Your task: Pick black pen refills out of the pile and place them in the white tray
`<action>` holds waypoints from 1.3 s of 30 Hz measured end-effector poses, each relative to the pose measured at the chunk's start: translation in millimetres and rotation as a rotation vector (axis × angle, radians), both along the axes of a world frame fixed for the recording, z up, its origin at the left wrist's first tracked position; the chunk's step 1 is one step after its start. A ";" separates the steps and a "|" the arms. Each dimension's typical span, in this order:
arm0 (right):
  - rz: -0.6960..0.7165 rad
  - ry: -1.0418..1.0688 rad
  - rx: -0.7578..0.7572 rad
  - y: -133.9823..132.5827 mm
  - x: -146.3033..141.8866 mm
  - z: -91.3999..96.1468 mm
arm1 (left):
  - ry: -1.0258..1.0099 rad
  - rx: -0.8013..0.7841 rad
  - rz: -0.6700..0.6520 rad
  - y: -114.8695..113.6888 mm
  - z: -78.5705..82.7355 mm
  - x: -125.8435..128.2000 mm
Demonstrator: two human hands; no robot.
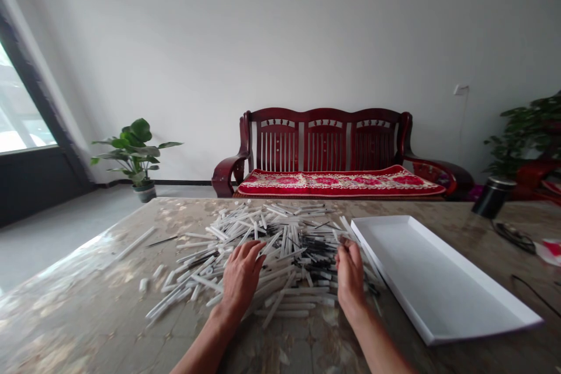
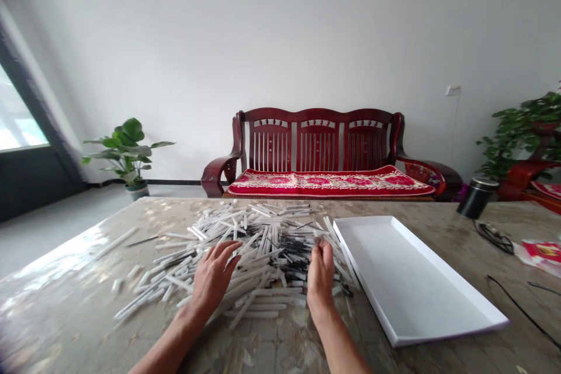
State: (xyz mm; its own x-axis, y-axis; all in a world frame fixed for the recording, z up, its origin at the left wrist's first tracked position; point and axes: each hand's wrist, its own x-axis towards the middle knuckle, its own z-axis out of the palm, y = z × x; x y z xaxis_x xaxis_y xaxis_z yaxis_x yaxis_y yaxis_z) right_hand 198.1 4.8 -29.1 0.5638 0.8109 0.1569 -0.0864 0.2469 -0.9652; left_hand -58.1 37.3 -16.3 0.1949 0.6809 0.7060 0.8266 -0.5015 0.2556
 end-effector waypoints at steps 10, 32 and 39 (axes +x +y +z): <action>0.548 0.557 0.053 -22.1 -72.3 7.9 | 0.062 -0.204 -0.565 -34.7 13.8 36.0; 0.549 0.574 0.129 -22.8 -66.8 20.7 | 0.156 -0.088 -0.043 -9.7 6.4 20.1; 0.459 0.415 -0.039 -27.8 -67.7 17.7 | 0.292 -0.252 0.029 -17.9 23.7 33.8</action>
State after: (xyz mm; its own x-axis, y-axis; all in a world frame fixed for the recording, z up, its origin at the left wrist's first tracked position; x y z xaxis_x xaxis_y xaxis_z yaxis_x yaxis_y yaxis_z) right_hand 130.3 -23.0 -11.4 0.1637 0.9859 -0.0350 -0.5459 0.0610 -0.8356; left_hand -24.3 19.4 7.5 0.3412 0.8339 0.4338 0.8955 -0.4286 0.1196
